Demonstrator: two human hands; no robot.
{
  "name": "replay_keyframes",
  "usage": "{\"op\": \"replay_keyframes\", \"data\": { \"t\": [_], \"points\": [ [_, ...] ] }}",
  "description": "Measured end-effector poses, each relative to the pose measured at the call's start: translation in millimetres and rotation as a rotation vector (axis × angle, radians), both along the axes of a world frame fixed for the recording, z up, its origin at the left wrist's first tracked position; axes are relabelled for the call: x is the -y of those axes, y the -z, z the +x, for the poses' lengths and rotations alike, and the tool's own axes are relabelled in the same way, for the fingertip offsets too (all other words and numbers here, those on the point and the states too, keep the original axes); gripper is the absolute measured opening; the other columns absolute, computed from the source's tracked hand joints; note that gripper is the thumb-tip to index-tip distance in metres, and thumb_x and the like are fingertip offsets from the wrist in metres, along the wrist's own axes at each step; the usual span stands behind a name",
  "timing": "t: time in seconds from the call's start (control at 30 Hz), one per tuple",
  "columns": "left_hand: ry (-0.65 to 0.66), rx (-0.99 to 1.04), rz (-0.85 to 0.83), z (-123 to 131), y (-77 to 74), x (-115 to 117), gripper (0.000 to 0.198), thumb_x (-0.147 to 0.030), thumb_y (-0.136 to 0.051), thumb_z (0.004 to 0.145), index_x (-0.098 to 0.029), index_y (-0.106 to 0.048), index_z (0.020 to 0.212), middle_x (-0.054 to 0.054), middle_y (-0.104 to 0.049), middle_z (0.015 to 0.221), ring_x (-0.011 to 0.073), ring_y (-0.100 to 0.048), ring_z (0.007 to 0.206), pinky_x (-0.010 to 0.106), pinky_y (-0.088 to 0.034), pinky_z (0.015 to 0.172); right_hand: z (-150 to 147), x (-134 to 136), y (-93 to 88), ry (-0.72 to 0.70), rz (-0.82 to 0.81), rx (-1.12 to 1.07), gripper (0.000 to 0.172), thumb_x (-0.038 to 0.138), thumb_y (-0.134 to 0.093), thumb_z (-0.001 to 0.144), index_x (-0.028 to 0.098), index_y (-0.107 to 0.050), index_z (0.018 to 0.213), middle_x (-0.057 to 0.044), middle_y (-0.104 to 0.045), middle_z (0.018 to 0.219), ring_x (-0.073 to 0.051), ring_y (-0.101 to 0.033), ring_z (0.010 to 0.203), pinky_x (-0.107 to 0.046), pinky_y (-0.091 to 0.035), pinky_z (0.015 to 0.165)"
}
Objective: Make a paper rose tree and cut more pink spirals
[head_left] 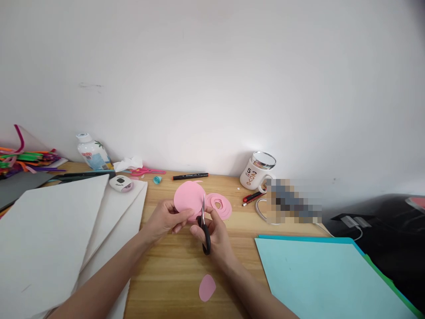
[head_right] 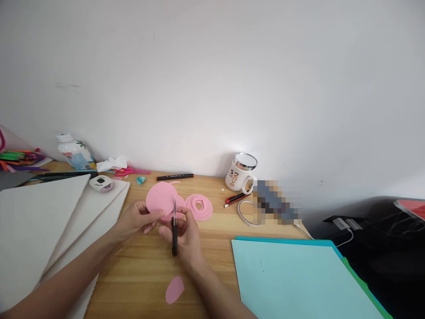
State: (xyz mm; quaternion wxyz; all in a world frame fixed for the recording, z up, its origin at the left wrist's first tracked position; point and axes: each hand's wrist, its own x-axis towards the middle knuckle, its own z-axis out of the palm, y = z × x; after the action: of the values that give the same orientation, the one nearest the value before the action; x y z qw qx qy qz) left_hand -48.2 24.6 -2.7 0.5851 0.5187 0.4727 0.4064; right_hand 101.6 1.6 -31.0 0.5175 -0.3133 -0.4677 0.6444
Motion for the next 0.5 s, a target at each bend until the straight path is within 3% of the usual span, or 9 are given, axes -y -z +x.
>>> {"op": "replay_keyframes", "data": {
  "t": [0.1,0.3,0.5],
  "points": [
    [0.007,0.023,0.013,-0.2,1.1,0.2,0.035,-0.041,-0.072,0.064,-0.014,-0.054,0.053,-0.006,-0.046,0.036,0.0037,-0.034,0.032,0.018,-0.023,0.035,0.2,0.6,-0.8,0.006,-0.009,0.023,0.052,0.041,-0.078,0.063,0.021,-0.045,0.097,0.004,-0.063,0.066,-0.006,-0.038,0.045,-0.019,-0.032,0.047],
    [-0.015,0.049,0.013,0.3,-2.5,1.3,0.037,-0.041,-0.074,0.062,-0.014,-0.052,0.05,-0.005,-0.048,0.038,0.0034,-0.035,0.032,0.018,-0.022,0.034,1.1,1.0,-1.9,0.013,-0.013,0.055,0.053,0.047,-0.077,0.062,0.022,-0.044,0.095,0.006,-0.057,0.059,-0.006,-0.034,0.045,-0.018,-0.025,0.043],
    [-0.038,0.073,-0.002,1.3,-5.8,2.0,0.037,-0.038,-0.076,0.06,-0.014,-0.05,0.048,-0.006,-0.047,0.036,0.0028,-0.034,0.031,0.016,-0.022,0.033,1.6,1.4,-1.9,0.028,-0.017,0.138,0.053,0.051,-0.075,0.063,0.022,-0.044,0.095,0.009,-0.048,0.052,-0.006,-0.032,0.042,-0.018,-0.025,0.041]
  ]
}}
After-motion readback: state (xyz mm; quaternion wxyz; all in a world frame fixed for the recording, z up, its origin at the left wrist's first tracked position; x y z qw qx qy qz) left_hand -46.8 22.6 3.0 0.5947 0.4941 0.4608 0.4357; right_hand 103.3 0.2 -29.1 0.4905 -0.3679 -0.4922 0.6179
